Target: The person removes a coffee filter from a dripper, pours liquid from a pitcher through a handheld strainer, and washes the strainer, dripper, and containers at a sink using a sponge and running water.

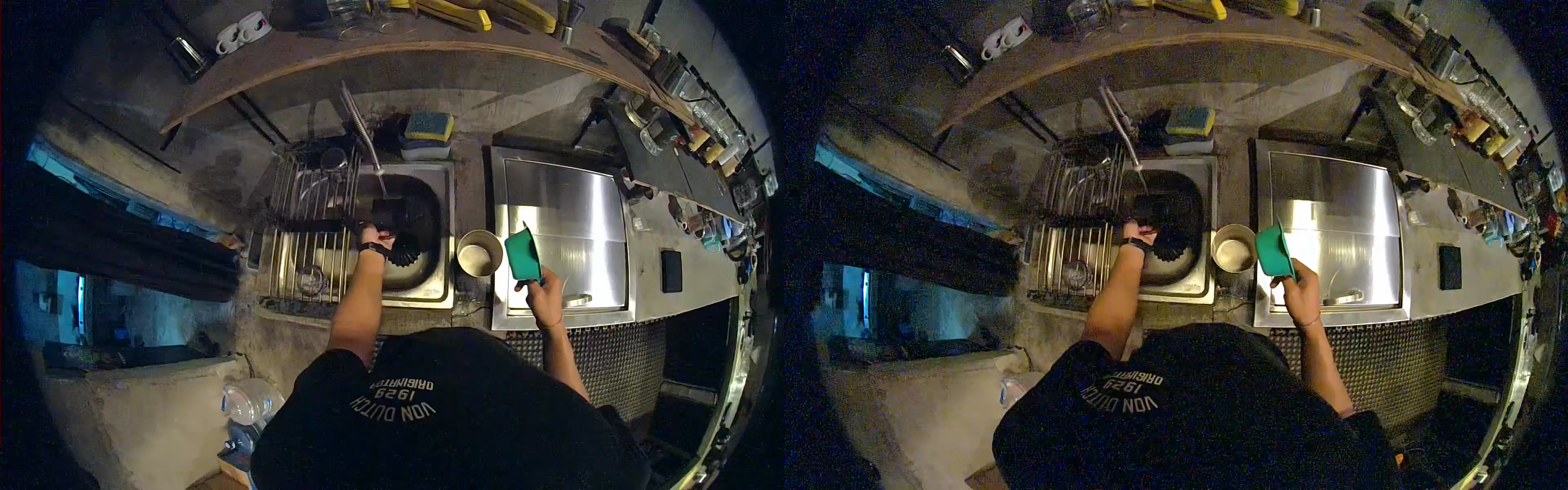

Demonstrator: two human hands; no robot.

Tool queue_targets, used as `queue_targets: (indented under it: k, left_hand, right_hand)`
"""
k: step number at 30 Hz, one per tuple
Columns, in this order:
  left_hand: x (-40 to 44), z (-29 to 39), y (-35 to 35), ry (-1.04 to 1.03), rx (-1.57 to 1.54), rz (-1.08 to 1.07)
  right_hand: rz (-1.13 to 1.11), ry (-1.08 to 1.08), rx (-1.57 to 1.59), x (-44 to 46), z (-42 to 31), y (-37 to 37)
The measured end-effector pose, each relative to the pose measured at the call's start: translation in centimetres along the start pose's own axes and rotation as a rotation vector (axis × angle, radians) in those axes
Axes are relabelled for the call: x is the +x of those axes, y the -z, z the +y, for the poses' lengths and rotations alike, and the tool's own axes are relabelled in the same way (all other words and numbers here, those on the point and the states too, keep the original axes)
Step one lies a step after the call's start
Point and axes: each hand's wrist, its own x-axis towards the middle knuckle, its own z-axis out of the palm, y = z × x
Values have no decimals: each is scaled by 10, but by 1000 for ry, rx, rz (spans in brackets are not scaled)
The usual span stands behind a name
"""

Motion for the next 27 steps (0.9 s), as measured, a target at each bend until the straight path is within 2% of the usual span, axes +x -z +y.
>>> queue_targets:
  k: [17, 27]
  left_hand:
    - [74, -24, -7, -28, 135, -53]
    - [45, 13, -45, -66, 229, -73]
  right_hand:
    - [-62, 41, 0, 7, -7, -3]
    - [-77, 28, -22, 11, -1, -1]
